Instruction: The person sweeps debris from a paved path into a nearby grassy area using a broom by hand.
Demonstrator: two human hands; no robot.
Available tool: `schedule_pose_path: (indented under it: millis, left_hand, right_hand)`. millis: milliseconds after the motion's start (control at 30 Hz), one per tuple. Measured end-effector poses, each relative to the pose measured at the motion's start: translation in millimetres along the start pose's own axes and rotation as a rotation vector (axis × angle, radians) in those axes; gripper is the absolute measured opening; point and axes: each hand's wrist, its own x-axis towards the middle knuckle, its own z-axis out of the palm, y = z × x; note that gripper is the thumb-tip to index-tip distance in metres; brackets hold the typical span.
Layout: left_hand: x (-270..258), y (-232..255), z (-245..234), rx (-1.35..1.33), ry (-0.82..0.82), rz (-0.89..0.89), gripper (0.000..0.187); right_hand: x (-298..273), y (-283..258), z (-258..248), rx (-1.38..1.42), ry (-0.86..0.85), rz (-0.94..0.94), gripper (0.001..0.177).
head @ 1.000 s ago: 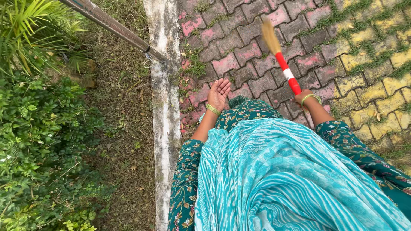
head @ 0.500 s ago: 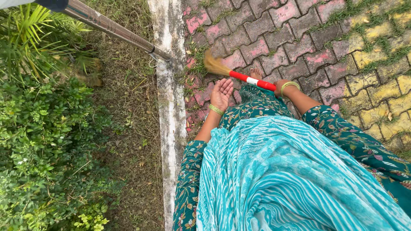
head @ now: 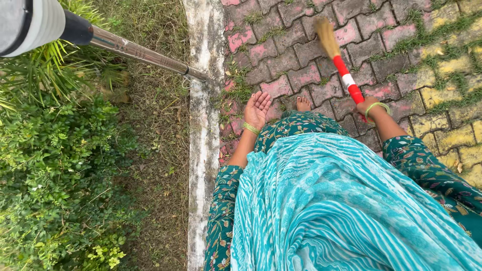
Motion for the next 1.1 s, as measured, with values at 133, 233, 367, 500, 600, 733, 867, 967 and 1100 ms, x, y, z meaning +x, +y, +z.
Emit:
schedule_pose_path:
  millis: [133, 233, 367, 500, 600, 733, 867, 967, 1100]
  left_hand:
    - [7.5, -3.1, 4.8, -0.018, 0.016, 0.003, 0.051]
    - [15.0, -7.3, 11.0, -0.034, 0.042, 0.021, 0.052]
    - [26.3, -18.3, 23.4, -0.028, 0.057, 0.055, 0.052]
    - [46.8, -26.0, 45.6, -0.034, 0.023, 0.065, 0.054]
    - [59.4, -30.1, 58.2, -0.018, 0.027, 0.054, 0.054]
    - [74.5, -33.5, 76.8, -0.008, 0.023, 0.045, 0.053]
    - [84.3, -35.5, 89.4, -0.001, 0.012, 0.041, 0.054]
    - [90.6, -37.1, 96.7, 0.006, -0.003, 0.041, 0.055]
    - [90.0, -33.1, 95.6, 0.01, 0.011, 0.051, 0.056]
  right_hand:
    - [32.6, -16.2, -25.3, -0.145, 0.009, 0.001, 0.033]
    - [48.5, -37.4, -15.4, -0.265, -0.101, -0.028, 0.037]
    - [68.7, -83.3, 11.3, -0.501, -0.106, -0.228, 0.04]
    - [82.1, -101.9, 3.8, -0.504, -0.153, -0.354, 0.042]
    - [90.4, -84.4, -30.1, -0.373, -0.227, -0.319, 0.043]
    - [85.4, -39.2, -75.0, -0.168, -0.124, -0.271, 0.044]
    - [84.4, -15.2, -105.9, 0.132, -0.036, -0.146, 0.045]
    - [94.9, -17.9, -120.6, 0.169, 0.049, -0.059, 0.042]
    - [115.4, -35.9, -112.4, 0.164, 0.054, 0.067, 0.039]
